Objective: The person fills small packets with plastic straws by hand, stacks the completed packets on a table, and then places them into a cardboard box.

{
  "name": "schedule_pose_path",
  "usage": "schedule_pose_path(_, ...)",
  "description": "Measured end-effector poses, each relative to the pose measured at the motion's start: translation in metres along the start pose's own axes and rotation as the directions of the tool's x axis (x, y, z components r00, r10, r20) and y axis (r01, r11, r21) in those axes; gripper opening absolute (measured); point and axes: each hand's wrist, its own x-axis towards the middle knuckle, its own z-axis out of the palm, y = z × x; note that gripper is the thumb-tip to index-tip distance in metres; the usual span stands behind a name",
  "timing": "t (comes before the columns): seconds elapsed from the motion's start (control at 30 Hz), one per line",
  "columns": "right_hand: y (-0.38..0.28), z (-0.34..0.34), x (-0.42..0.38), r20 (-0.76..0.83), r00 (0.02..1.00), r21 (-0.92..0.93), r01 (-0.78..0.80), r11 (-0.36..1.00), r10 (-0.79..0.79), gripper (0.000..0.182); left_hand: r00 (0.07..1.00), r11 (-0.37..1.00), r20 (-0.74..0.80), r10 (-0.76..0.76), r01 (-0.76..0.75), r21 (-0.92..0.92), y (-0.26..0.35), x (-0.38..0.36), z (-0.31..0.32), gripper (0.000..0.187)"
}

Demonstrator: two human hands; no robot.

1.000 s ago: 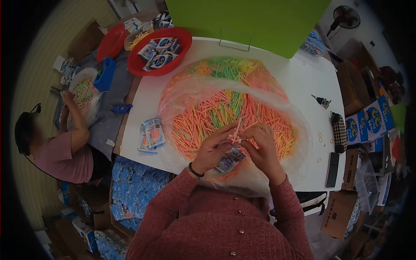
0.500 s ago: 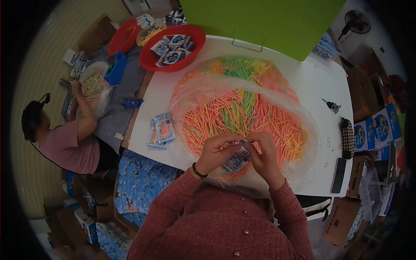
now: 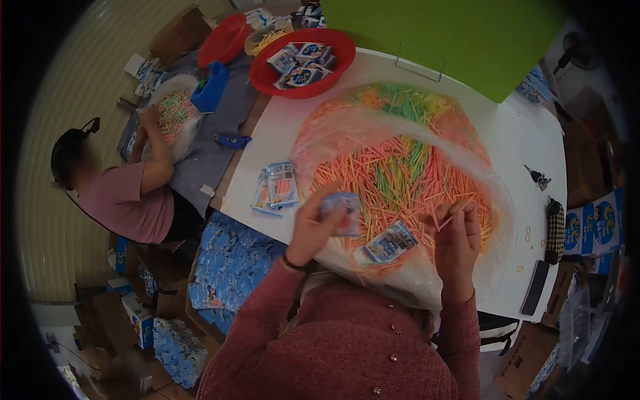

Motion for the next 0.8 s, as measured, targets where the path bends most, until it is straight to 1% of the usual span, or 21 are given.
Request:
schedule_pose_path(0.07, -0.012, -0.018, -0.003, -0.017, 1.000, -0.023, 0.011, 1.000, -0.011, 0.010, 0.990, 0.988, -0.140, 0.019, 0.003, 0.152, 0.009, 0.013, -0.041, 0.041)
schedule_pose_path(0.13, -0.021, -0.029, -0.007, -0.025, 1.000, -0.054, 0.014, 0.998, -0.015, 0.009, 0.983, 0.956, -0.149, 0.105, -0.059, 0.286, 0.008, 0.031, -0.079, 0.048)
schedule_pose_path(0.17, -0.024, -0.031, -0.007, -0.108, 0.994, -0.067, -0.004, 0.998, -0.003, 0.009, 0.986, 0.961, -0.136, 0.097, -0.057, 0.272, 0.003, 0.038, -0.092, 0.048)
schedule_pose_path(0.2, -0.025, -0.035, -0.008, -0.189, 0.982, -0.075, -0.018, 0.997, 0.004, 0.008, 0.951, 0.737, -0.081, 0.297, -0.174, 0.653, 0.003, 0.046, -0.097, 0.050)
schedule_pose_path(0.23, -0.026, -0.040, -0.008, -0.198, 0.980, -0.087, -0.010, 0.996, -0.008, 0.008, 0.889, 0.358, 0.054, 0.455, -0.238, 0.903, -0.001, 0.052, -0.098, 0.053)
schedule_pose_path(0.27, -0.026, -0.048, -0.007, -0.251, 0.968, -0.105, -0.032, 0.994, 0.004, 0.008, 0.888, 0.366, 0.064, 0.455, -0.251, 0.896, -0.008, 0.052, -0.094, 0.053)
schedule_pose_path(0.3, -0.024, -0.057, -0.007, -0.305, 0.952, -0.121, -0.054, 0.991, 0.014, 0.009, 0.848, 0.229, 0.126, 0.515, -0.278, 0.933, -0.007, 0.046, -0.077, 0.052)
schedule_pose_path(0.33, -0.021, -0.066, -0.006, -0.319, 0.948, -0.130, -0.047, 0.990, 0.003, 0.009, 0.805, 0.088, 0.195, 0.561, -0.293, 0.952, -0.006, 0.038, -0.058, 0.051)
schedule_pose_path(0.37, -0.016, -0.078, -0.003, -0.331, 0.942, -0.407, -0.090, 0.909, -0.054, 0.009, 0.851, 0.143, 0.215, 0.478, -0.317, 0.937, -0.008, 0.029, -0.037, 0.046)
schedule_pose_path(0.4, -0.012, -0.089, 0.001, -0.323, 0.940, -0.648, -0.136, 0.750, -0.109, 0.010, 0.888, 0.199, 0.236, 0.395, -0.334, 0.921, -0.011, 0.020, -0.014, 0.042)
schedule_pose_path(0.43, -0.005, -0.098, 0.006, -0.213, 0.952, -0.873, -0.084, 0.480, -0.220, 0.016, 0.887, 0.220, 0.300, 0.351, -0.389, 0.894, -0.017, 0.013, 0.006, 0.041)
schedule_pose_path(0.47, -0.003, -0.101, 0.008, -0.212, 0.950, -0.878, -0.082, 0.472, -0.228, 0.016, 0.879, 0.239, 0.363, 0.309, -0.441, 0.865, -0.022, 0.008, 0.023, 0.040)
schedule_pose_path(0.5, -0.001, -0.102, 0.009, -0.055, 0.967, -0.994, -0.029, 0.106, -0.250, 0.020, 0.876, 0.242, 0.366, 0.315, -0.447, 0.861, -0.028, 0.006, 0.036, 0.040)
schedule_pose_path(0.53, 0.000, -0.101, 0.012, 0.097, 0.973, -0.962, 0.038, -0.271, -0.209, 0.026, 0.903, 0.259, 0.378, 0.204, -0.422, 0.869, -0.036, 0.004, 0.045, 0.039)
schedule_pose_path(0.57, 0.003, -0.097, 0.015, 0.100, 0.972, -0.961, 0.039, -0.274, -0.211, 0.026, 0.919, 0.272, 0.385, 0.087, -0.394, 0.878, -0.043, 0.004, 0.049, 0.038)
schedule_pose_path(0.63, 0.010, -0.084, 0.020, -0.004, 0.995, -0.929, -0.042, -0.369, -0.102, 0.037, 0.913, 0.305, 0.391, 0.115, -0.407, 0.861, -0.054, 0.005, 0.050, 0.034)
schedule_pose_path(0.67, 0.016, -0.079, 0.023, -0.011, 0.994, -0.928, -0.051, -0.368, -0.108, 0.037, 0.907, 0.337, 0.398, 0.140, -0.421, 0.842, -0.058, 0.005, 0.051, 0.029)
schedule_pose_path(0.7, 0.024, -0.076, 0.025, 0.005, 0.998, -0.919, -0.023, -0.395, -0.070, 0.041, 0.903, 0.335, 0.407, 0.135, -0.428, 0.839, -0.057, 0.005, 0.050, 0.029)
schedule_pose_path(0.73, 0.029, -0.073, 0.028, 0.021, 0.999, -0.908, 0.005, -0.419, -0.034, 0.045, 0.889, 0.352, 0.425, 0.170, -0.457, 0.817, -0.055, 0.007, 0.048, 0.025)
schedule_pose_path(0.77, 0.031, -0.069, 0.032, 0.015, 0.999, -0.909, -0.005, -0.416, -0.044, 0.045, 0.873, 0.366, 0.441, 0.206, -0.487, 0.793, -0.053, 0.009, 0.048, 0.023)
schedule_pose_path(0.8, 0.032, -0.064, 0.035, -0.039, 0.999, -0.940, -0.035, -0.339, 0.005, 0.045, 0.869, 0.361, 0.450, 0.205, -0.495, 0.791, -0.050, 0.010, 0.048, 0.023)
